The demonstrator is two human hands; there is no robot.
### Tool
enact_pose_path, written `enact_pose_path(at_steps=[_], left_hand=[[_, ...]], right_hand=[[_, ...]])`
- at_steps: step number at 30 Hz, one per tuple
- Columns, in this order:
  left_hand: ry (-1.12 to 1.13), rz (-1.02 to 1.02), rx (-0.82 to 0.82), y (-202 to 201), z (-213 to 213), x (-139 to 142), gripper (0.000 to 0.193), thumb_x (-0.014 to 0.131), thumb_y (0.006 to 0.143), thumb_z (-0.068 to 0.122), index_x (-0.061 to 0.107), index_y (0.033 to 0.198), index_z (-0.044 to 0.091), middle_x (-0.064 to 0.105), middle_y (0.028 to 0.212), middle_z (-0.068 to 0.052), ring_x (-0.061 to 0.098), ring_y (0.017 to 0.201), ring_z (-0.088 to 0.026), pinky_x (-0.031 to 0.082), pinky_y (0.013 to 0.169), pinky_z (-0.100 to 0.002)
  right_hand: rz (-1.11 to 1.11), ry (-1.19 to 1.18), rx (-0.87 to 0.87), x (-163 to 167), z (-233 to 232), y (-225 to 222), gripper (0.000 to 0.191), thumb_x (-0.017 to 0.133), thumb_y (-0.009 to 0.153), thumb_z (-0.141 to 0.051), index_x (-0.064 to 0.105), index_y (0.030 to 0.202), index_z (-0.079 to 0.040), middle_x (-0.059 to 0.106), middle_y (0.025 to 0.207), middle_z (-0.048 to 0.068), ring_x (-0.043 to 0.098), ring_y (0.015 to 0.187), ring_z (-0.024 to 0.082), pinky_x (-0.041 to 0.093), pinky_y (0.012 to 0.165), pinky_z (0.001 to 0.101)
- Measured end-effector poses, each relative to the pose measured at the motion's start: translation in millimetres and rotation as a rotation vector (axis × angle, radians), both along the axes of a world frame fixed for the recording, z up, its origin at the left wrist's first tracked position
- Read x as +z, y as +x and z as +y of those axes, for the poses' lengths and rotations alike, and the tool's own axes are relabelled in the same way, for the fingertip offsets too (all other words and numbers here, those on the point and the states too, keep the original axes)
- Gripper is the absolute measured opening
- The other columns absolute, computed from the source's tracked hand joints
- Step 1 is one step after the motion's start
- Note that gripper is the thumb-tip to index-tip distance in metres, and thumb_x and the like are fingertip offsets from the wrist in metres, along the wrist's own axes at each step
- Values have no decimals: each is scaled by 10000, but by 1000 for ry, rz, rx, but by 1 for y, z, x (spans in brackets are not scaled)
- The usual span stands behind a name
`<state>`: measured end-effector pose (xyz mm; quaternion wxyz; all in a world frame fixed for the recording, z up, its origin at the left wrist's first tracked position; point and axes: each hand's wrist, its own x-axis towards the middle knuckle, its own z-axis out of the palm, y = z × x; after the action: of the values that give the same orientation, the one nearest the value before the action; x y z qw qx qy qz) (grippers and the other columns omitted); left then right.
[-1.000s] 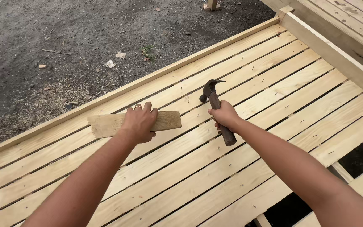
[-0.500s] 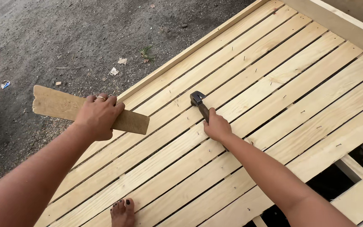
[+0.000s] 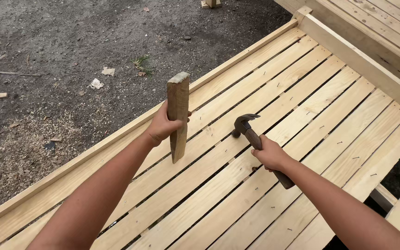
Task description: The person uses the claw of a hammer to pull nails out of slatted wooden frames, holding a small wood block in the other hand and bracing a foot on the frame. They work across different sections of the frames, extracting nails and setting the hammer and block down between pulls.
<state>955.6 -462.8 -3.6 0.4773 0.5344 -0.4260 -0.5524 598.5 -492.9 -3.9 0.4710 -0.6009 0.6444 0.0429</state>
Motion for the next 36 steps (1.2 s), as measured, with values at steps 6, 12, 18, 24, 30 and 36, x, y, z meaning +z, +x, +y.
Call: enact_pose_path(at_steps=[6,12,18,24,30,36], left_hand=[[-124,284,202,17,-16,-39,484,564,719,-5,640,1195,-47,737,1119,-135,718,996,-229,573,874,-368],[-126,358,254,29,-8,-56,464,561,719,11,629,1177,-24,725,1121,-105,705,1016,-214,571,875,-359],[-197,299,207,19,5,-59,452,573,744,11,633,1191,-25,710,1137,-88,690,1039,-180,561,925,-360],[-685,-207,33,-49,33,-39,505,650,749,-24,608,1249,26,661,1128,-122,660,1051,-307,552,955,-384],[-760,-335,146,-69,39,-33,545,691,692,0,657,1232,58,702,1156,-109,691,1032,-314,594,878,-380],[-769,-365,187,-76,30,-40,549,664,673,5,679,1221,51,714,1128,-118,695,997,-315,602,839,-371]], right_hand=[[-91,77,-340,1,21,12,223,625,937,-183,497,1080,-70,481,663,87,456,470,189,418,469,385],[-276,152,-672,-17,35,8,200,609,929,-188,493,1060,-91,478,643,82,419,469,182,387,470,375],[-302,109,-741,-27,45,6,208,621,940,-196,482,1051,-88,489,646,79,439,475,173,393,461,371],[-165,-124,-496,0,62,40,227,648,955,-207,531,1010,-20,519,646,89,473,467,182,401,441,360],[-502,-550,-360,116,102,64,243,597,1001,-164,523,1160,5,570,715,50,510,533,103,424,477,271],[-365,-572,-381,118,135,80,268,605,973,-131,532,1146,61,586,684,116,529,518,140,439,482,297]])
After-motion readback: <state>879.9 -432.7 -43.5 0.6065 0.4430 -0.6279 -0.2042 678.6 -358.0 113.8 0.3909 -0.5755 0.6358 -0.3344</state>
